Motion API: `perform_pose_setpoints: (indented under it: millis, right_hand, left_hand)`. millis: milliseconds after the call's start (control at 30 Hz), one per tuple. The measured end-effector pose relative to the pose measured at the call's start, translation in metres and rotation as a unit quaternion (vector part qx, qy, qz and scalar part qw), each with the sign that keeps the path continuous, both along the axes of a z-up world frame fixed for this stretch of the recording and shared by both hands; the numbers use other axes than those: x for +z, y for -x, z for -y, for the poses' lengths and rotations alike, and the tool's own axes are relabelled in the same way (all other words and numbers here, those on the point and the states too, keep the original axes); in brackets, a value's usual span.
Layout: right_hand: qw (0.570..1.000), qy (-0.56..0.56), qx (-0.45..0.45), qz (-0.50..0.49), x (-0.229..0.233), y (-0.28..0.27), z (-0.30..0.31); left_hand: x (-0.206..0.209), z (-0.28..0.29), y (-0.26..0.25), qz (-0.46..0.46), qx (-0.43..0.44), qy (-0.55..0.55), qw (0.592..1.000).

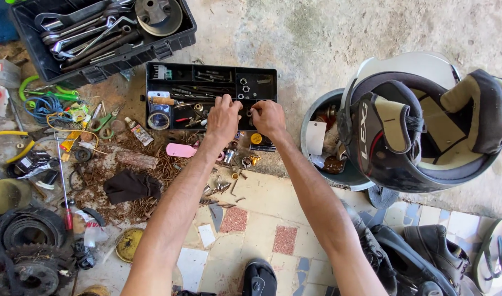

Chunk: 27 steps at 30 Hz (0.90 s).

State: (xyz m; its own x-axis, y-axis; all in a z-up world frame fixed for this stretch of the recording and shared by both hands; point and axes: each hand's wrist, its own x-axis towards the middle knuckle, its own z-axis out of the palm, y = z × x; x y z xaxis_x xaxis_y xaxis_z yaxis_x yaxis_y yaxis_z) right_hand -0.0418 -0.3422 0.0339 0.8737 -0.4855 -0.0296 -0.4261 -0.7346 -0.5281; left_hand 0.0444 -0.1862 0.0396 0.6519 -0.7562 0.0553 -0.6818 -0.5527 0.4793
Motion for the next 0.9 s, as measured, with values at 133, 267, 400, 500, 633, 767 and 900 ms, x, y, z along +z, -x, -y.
perform_pose_setpoints:
  millis: [133, 267, 400, 500, 633, 767, 900]
  right_hand:
    - [1.000, -0.016, -0.012, -0.001, 0.018, -0.002, 0.001]
    - [0.998, -0.056, -0.035, -0.006, 0.035, 0.002, -0.010]
    - [1.000, -0.025, -0.001, -0.001, 0.054, 0.010, -0.031]
    - [0.997, 0.028, 0.046, -0.048, 0.069, 0.022, -0.053]
    - [0.991, 0.067, 0.086, -0.078, 0.099, 0.039, -0.074]
    - [0.986, 0.092, 0.123, -0.070, 0.121, 0.060, -0.087]
    - [0.982, 0.101, 0.134, -0.087, 0.136, 0.076, -0.095]
  left_hand:
    - [0.017, -0.015, -0.005, 0.000, 0.018, 0.008, 1.000]
    - [0.034, -0.036, -0.007, 0.008, 0.019, 0.024, 1.000]
    - [0.040, -0.055, -0.004, 0.032, 0.027, 0.013, 0.999]
    - [0.053, -0.073, 0.004, 0.020, 0.037, 0.008, 0.999]
    - [0.064, -0.091, 0.012, 0.043, 0.039, 0.019, 0.998]
    - [0.075, -0.106, 0.023, 0.045, 0.044, 0.036, 0.997]
    - [0.088, -0.121, 0.035, 0.048, 0.046, 0.029, 0.997]
